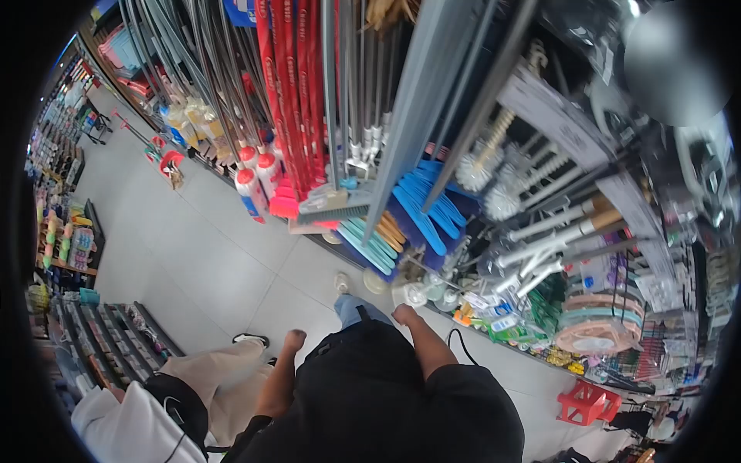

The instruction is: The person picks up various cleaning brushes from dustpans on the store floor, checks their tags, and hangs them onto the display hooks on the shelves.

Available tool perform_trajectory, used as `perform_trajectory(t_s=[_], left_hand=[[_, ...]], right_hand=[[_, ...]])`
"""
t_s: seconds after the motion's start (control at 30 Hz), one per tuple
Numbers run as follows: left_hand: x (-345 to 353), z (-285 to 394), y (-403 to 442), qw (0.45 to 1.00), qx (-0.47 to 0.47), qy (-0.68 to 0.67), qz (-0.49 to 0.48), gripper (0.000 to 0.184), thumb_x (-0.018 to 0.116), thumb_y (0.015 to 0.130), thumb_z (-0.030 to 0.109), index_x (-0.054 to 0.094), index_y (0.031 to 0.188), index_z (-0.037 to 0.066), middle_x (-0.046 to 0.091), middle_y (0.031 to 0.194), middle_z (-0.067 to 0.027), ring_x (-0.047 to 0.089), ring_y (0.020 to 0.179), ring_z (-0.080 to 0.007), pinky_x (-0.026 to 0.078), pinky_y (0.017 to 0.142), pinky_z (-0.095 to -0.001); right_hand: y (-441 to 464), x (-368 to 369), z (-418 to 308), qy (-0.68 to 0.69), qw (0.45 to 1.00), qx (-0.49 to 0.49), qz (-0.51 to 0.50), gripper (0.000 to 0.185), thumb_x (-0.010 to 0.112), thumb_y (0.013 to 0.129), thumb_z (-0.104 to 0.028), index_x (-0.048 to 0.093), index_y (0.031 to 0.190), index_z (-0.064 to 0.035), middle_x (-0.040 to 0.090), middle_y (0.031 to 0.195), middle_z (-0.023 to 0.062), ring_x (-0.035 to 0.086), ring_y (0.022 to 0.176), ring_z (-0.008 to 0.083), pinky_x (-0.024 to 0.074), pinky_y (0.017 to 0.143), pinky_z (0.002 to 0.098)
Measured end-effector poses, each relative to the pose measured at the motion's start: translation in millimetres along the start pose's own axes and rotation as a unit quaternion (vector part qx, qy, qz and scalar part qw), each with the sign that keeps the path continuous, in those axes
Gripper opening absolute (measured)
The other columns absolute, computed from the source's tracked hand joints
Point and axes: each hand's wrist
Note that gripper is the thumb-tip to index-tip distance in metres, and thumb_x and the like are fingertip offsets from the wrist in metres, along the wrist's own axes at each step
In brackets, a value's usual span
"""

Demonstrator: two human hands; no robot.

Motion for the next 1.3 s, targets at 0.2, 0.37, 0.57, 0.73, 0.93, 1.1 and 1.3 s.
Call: perform_trajectory(t_s=[0.2,0.37,0.57,0.73,0.93,1.1,1.3], left_hand=[[-85,-128,34,0.976,-0.053,0.2,-0.066,0.026,0.049,0.079,0.017,0.069,0.088,0.003,0.065,0.098,-0.0213,0.065,0.089,-0.0339,0.052,0.075,-0.0457],[-110,-116,38,0.873,-0.316,-0.364,0.076,0.032,0.048,0.083,0.023,0.065,0.087,-0.004,0.063,0.093,-0.0279,0.062,0.083,-0.0403,0.048,0.075,-0.0483],[-124,-145,98,0.896,-0.294,-0.298,0.148,0.043,0.048,0.085,0.031,0.061,0.101,-0.007,0.064,0.092,-0.0193,0.06,0.086,-0.0278,0.046,0.076,-0.0441],[-178,-147,144,0.818,-0.297,-0.459,0.178,0.038,0.044,0.081,0.024,0.062,0.082,-0.009,0.061,0.08,-0.0287,0.061,0.077,-0.0388,0.042,0.07,-0.0492],[-315,-214,224,0.952,-0.144,-0.227,0.15,0.034,0.049,0.079,0.023,0.064,0.08,-0.008,0.063,0.072,-0.0232,0.064,0.075,-0.0333,0.046,0.067,-0.0462],[-435,-251,270,0.928,-0.198,-0.313,0.037,0.029,0.05,0.081,0.018,0.065,0.09,-0.004,0.066,0.074,-0.0176,0.066,0.064,-0.0248,0.052,0.056,-0.0366],[-524,-289,326,0.922,-0.204,-0.33,0.011,0.028,0.053,0.084,0.019,0.063,0.098,-0.003,0.067,0.076,-0.0128,0.063,0.056,-0.0197,0.051,0.05,-0.0322]], right_hand=[[156,-45,-60,0.105,0.975,-0.104,0.166,0.022,0.054,0.081,-0.024,0.07,0.085,-0.0099,0.069,0.081,0.0113,0.067,0.066,0.0248,0.0524,0.06,0.0361],[137,-170,-148,0.147,0.987,-0.042,0.056,0.027,0.052,0.082,-0.025,0.067,0.077,-0.0022,0.065,0.066,0.0105,0.064,0.055,0.0206,0.0512,0.051,0.0347],[187,-179,-185,0.136,0.986,-0.038,0.092,0.027,0.051,0.081,-0.024,0.066,0.075,-0.0026,0.065,0.065,0.011,0.063,0.052,0.0196,0.0497,0.048,0.0346],[221,-202,-221,0.104,0.994,0.038,0.006,0.029,0.05,0.081,-0.024,0.066,0.074,-0.0017,0.064,0.064,0.0109,0.061,0.05,0.0213,0.0485,0.045,0.036],[284,-229,-306,0.089,0.988,0.117,-0.04,0.029,0.051,0.084,-0.024,0.066,0.075,-0.0004,0.065,0.071,0.0134,0.067,0.059,0.0225,0.0551,0.051,0.0367],[335,-262,-457,0.107,0.988,0.003,0.112,0.032,0.052,0.085,-0.028,0.067,0.082,0.0001,0.066,0.086,0.0199,0.066,0.079,0.032,0.0526,0.069,0.0442],[378,-316,-603,0.102,0.977,-0.086,0.168,0.034,0.049,0.085,-0.031,0.067,0.087,-0.0017,0.064,0.091,0.0221,0.061,0.087,0.0404,0.0475,0.077,0.0463]])
Point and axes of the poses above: each hand's wrist, its own y-axis towards the middle knuckle, its own x-axis out of the palm, z = x × y
